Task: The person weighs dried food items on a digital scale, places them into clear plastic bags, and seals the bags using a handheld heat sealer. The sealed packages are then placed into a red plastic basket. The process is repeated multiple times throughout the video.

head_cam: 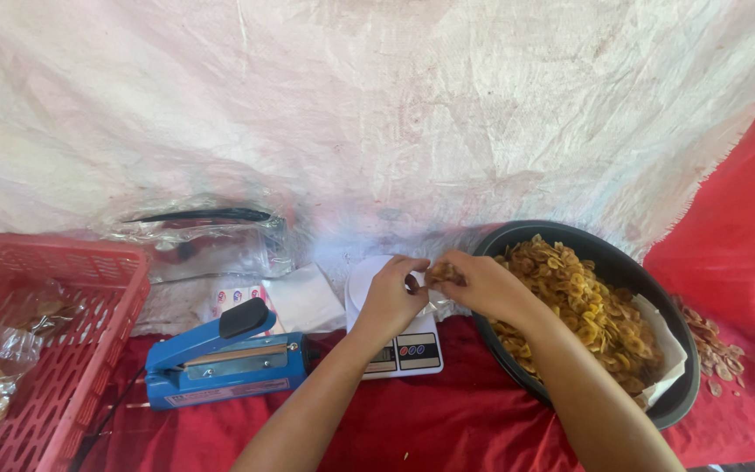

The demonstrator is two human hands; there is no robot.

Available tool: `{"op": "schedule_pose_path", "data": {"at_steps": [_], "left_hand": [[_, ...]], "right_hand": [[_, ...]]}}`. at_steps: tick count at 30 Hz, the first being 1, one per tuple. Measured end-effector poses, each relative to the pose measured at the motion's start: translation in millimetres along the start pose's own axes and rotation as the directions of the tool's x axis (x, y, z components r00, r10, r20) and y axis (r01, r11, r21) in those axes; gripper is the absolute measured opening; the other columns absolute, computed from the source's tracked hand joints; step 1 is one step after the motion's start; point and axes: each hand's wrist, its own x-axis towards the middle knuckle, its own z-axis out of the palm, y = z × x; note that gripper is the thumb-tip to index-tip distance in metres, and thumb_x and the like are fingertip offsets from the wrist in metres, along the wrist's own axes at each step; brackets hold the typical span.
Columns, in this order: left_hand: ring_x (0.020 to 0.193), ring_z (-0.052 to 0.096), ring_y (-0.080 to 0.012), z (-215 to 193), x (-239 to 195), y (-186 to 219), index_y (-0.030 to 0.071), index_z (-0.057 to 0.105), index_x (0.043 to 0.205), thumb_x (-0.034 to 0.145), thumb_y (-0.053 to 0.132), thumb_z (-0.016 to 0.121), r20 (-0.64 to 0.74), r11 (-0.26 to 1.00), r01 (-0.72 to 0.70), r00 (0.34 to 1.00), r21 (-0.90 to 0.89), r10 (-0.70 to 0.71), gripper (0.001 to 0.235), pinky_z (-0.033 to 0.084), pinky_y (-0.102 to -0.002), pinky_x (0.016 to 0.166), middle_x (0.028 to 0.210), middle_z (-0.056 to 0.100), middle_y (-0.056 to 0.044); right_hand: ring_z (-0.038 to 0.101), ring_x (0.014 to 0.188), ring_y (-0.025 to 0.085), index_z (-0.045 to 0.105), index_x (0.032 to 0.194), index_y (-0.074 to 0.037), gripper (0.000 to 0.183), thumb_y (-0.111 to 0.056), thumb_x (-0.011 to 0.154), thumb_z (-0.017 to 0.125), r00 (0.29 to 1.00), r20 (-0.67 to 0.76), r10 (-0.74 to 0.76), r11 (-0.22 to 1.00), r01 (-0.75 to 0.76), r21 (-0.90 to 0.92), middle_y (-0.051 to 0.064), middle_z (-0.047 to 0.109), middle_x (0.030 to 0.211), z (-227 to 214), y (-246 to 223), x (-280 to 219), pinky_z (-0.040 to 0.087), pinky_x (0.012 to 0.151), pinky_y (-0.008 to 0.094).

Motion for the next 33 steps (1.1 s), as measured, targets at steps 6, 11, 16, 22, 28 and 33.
{"op": "schedule_pose_path", "data": {"at_steps": [6,11,16,22,28,33], "left_hand": [[0.079,0.067,-0.0214,1.5,3.9,-4.4,0.000,0.070,0.117,0.075,-0.004,0.068,-0.016,1.000,-0.016,1.000,0.016,0.016,0.043,0.057,-0.033,0.073,0.110,0.069,-0.012],[0.079,0.067,-0.0222,-8.0,10.8,-14.8,0.001,0.070,0.120,0.075,-0.003,0.068,-0.040,0.998,-0.058,0.997,0.033,0.060,0.046,0.057,-0.032,0.072,0.114,0.068,-0.012],[0.079,0.067,-0.0219,-9.7,13.3,-14.4,0.001,0.068,0.123,0.074,-0.003,0.070,-0.032,0.997,-0.011,0.999,0.072,0.014,0.049,0.056,-0.032,0.072,0.117,0.068,-0.011],[0.079,0.066,-0.0217,2.0,9.8,-15.9,0.001,0.069,0.123,0.075,-0.004,0.070,-0.035,0.998,-0.068,0.997,0.018,0.068,0.048,0.056,-0.033,0.072,0.115,0.068,-0.011],[0.079,0.066,-0.0210,-10.4,4.1,-9.1,0.002,0.068,0.123,0.077,-0.003,0.071,-0.031,0.998,-0.011,0.999,0.066,0.013,0.047,0.056,-0.032,0.070,0.114,0.068,-0.010],[0.077,0.069,-0.0210,-11.6,5.8,-8.0,0.004,0.069,0.123,0.076,-0.003,0.067,-0.017,0.999,0.006,1.000,0.053,-0.005,0.048,0.057,-0.031,0.072,0.111,0.070,-0.009]], "right_hand": [[0.077,0.091,0.022,0.066,0.131,-0.010,0.042,-0.022,0.091,0.069,0.998,-0.061,0.005,1.000,-0.004,0.024,0.012,0.079,0.102,-14.3,29.7,9.5,0.060,0.082,0.033],[0.067,0.118,0.031,0.060,0.141,-0.021,0.055,-0.047,0.092,0.067,0.937,-0.078,0.341,0.860,-0.344,-0.377,0.013,0.069,0.130,-43.8,107.7,-23.6,0.053,0.103,0.045],[0.050,0.134,0.036,0.059,0.141,-0.022,0.065,-0.052,0.085,0.072,0.921,-0.124,0.370,0.736,-0.372,-0.566,0.016,0.045,0.150,-5.0,166.0,-69.6,0.049,0.105,0.047],[0.056,0.131,0.035,0.060,0.137,-0.018,0.054,-0.033,0.085,0.063,0.979,-0.127,0.158,0.881,-0.198,-0.430,0.013,0.059,0.136,17.9,207.1,-88.0,0.051,0.108,0.043],[0.045,0.137,0.042,0.049,0.146,-0.015,0.082,-0.057,0.080,0.075,0.905,-0.231,0.357,0.743,-0.425,-0.517,0.019,0.049,0.145,-16.6,181.7,-92.1,0.044,0.105,0.049],[0.051,0.134,0.037,0.044,0.150,-0.024,0.073,-0.046,0.086,0.072,0.874,-0.177,0.454,0.719,-0.476,-0.507,0.014,0.050,0.145,-0.5,168.6,-95.1,0.048,0.107,0.047]]}}
